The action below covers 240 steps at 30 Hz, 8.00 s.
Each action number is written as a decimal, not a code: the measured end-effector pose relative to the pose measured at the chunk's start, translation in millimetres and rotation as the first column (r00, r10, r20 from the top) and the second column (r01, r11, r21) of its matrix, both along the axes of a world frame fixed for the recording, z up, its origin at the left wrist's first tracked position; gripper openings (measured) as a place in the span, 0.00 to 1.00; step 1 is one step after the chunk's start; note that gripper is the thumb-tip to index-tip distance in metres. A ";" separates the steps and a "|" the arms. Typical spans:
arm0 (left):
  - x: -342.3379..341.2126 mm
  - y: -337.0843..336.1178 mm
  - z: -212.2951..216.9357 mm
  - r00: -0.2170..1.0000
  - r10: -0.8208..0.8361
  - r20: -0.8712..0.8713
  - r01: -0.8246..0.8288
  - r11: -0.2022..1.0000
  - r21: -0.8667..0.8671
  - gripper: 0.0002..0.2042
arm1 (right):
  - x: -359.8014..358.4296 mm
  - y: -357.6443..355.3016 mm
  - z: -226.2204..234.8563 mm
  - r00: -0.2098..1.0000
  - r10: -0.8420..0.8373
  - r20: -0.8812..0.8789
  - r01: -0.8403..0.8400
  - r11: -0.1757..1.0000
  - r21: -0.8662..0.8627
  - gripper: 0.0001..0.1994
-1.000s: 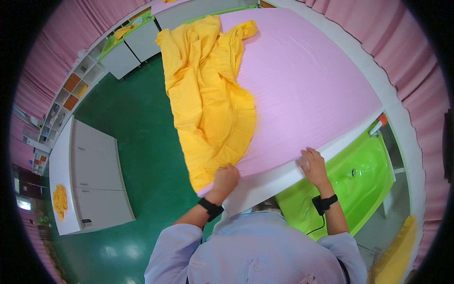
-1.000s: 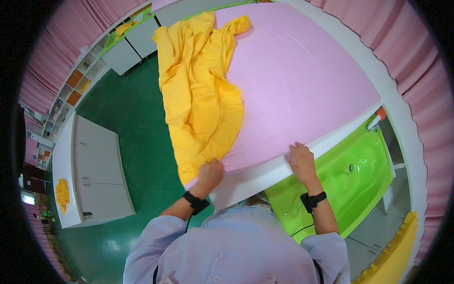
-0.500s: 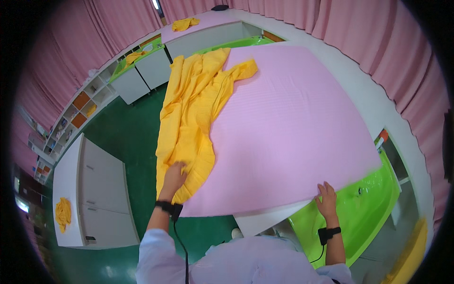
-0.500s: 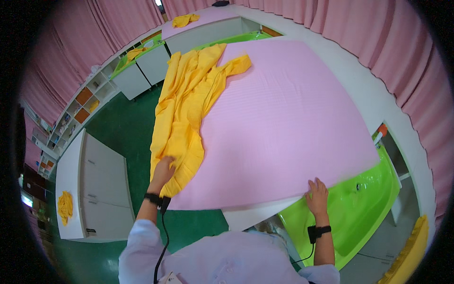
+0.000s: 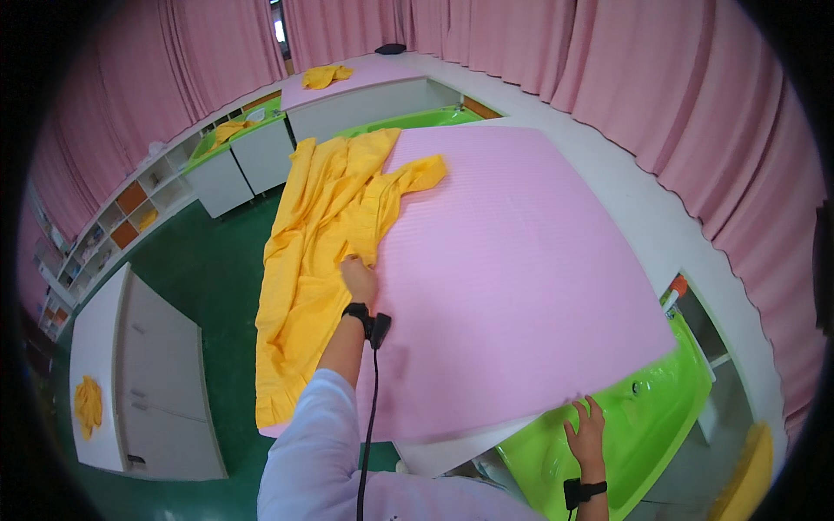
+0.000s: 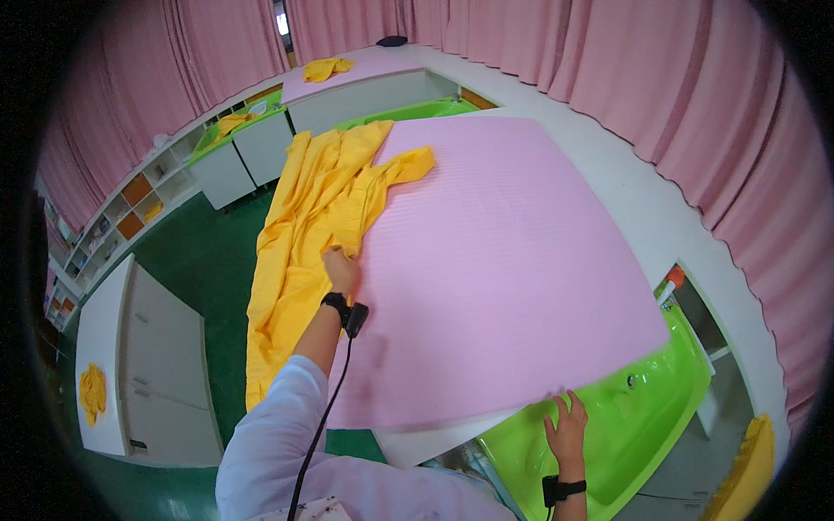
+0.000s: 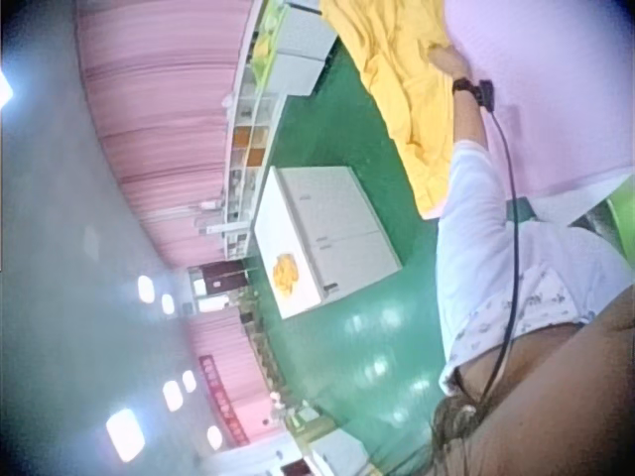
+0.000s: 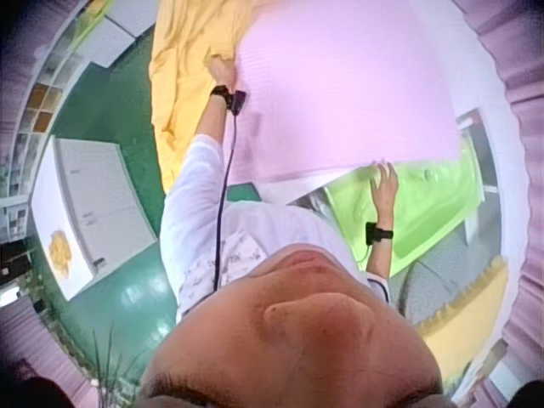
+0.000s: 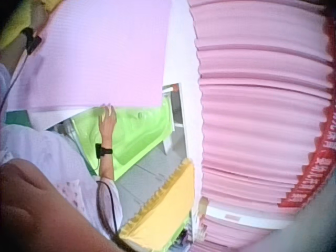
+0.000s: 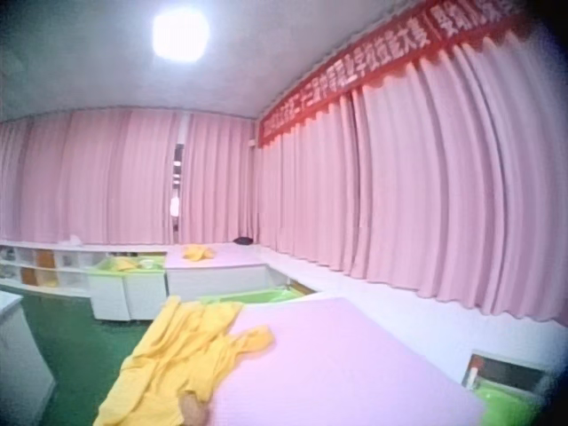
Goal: The person spreads a yellow garment across a pink surface, smoothing it out by hand before moving it to a green basin where they handle a shower head and adjust the faucet.
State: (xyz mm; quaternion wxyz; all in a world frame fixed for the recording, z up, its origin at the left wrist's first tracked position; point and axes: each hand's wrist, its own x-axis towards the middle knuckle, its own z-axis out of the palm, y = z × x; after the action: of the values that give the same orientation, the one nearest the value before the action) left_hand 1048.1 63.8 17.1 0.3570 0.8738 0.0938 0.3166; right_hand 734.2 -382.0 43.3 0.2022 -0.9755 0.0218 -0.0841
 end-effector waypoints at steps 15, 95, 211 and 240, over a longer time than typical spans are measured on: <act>-262.8 -58.8 32.2 0.535 -0.767 -0.355 0.821 0.571 0.001 0.13 | 99.7 109.1 13.9 0.849 0.521 0.089 -0.518 0.787 0.333 0.22; -363.6 160.2 -58.3 0.938 0.114 -0.328 -0.341 0.139 -0.930 0.14 | 103.3 20.9 -8.5 0.839 0.275 -0.469 0.282 0.517 0.808 0.15; -303.8 105.7 -67.5 0.924 -0.237 -0.301 -0.258 0.195 -0.946 0.25 | 6.2 -204.6 -60.2 0.849 -0.190 -0.493 0.528 0.350 0.774 0.18; -318.4 112.7 -78.6 0.835 -0.046 -0.548 -0.494 0.374 -0.785 0.27 | -45.8 -212.1 -95.3 0.945 -0.242 -0.219 0.050 -0.556 0.830 0.17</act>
State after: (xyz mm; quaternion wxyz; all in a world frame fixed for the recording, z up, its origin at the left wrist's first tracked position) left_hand 729.7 176.5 -61.5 0.6868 0.5633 0.4583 0.0319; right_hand 688.4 -594.1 -52.0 0.9296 -0.2729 0.2240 -0.1060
